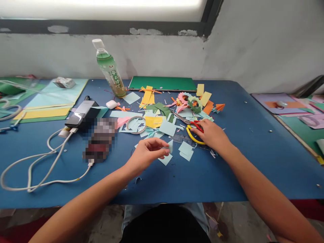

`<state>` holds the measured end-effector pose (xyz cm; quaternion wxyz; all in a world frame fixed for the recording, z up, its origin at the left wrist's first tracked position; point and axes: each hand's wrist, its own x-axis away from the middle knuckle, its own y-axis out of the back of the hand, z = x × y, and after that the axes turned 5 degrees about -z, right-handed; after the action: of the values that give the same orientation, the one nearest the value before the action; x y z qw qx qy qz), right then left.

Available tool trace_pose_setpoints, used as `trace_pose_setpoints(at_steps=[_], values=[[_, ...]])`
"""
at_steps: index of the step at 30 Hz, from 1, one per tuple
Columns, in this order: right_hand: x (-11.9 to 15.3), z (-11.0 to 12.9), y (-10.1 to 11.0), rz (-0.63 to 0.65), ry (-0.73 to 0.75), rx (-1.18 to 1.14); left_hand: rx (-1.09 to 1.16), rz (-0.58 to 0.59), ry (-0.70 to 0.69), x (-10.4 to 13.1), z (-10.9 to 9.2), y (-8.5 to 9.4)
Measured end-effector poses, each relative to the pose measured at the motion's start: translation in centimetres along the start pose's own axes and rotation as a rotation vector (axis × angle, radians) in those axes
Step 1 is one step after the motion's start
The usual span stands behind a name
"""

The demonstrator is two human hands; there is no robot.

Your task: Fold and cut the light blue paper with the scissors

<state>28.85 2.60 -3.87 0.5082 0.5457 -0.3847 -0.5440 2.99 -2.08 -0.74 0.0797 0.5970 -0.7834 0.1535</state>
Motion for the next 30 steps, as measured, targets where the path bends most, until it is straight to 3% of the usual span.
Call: trace_pose_setpoints(at_steps=[4,10,14,18,25,30], values=[[0.0,0.4,-1.0,-0.02,0.014,-0.018,-0.011,-0.029,-0.037,0.3,-0.2,-0.1],[1.0,1.8,1.1,-0.129,-0.106,-0.001,-0.042,-0.101,-0.16,0.6,-0.1,0.1],[1.8,2.8,2.1,-0.136,-0.203,-0.279,-0.097,-0.184,-0.222,0.8,-0.3,0.3],[2.9,4.6,1.9,-0.032,-0.192,-0.577,-0.036,-0.229,-0.306,0.7,-0.5,0.3],[4.5,7.2,2.8,0.273,-0.078,-0.623,-0.025,-0.343,-0.547,0.6,0.0,0.6],[5.4,7.4,2.9,0.466,-0.052,-0.846,-0.02,-0.364,-0.67,0.8,-0.1,0.7]])
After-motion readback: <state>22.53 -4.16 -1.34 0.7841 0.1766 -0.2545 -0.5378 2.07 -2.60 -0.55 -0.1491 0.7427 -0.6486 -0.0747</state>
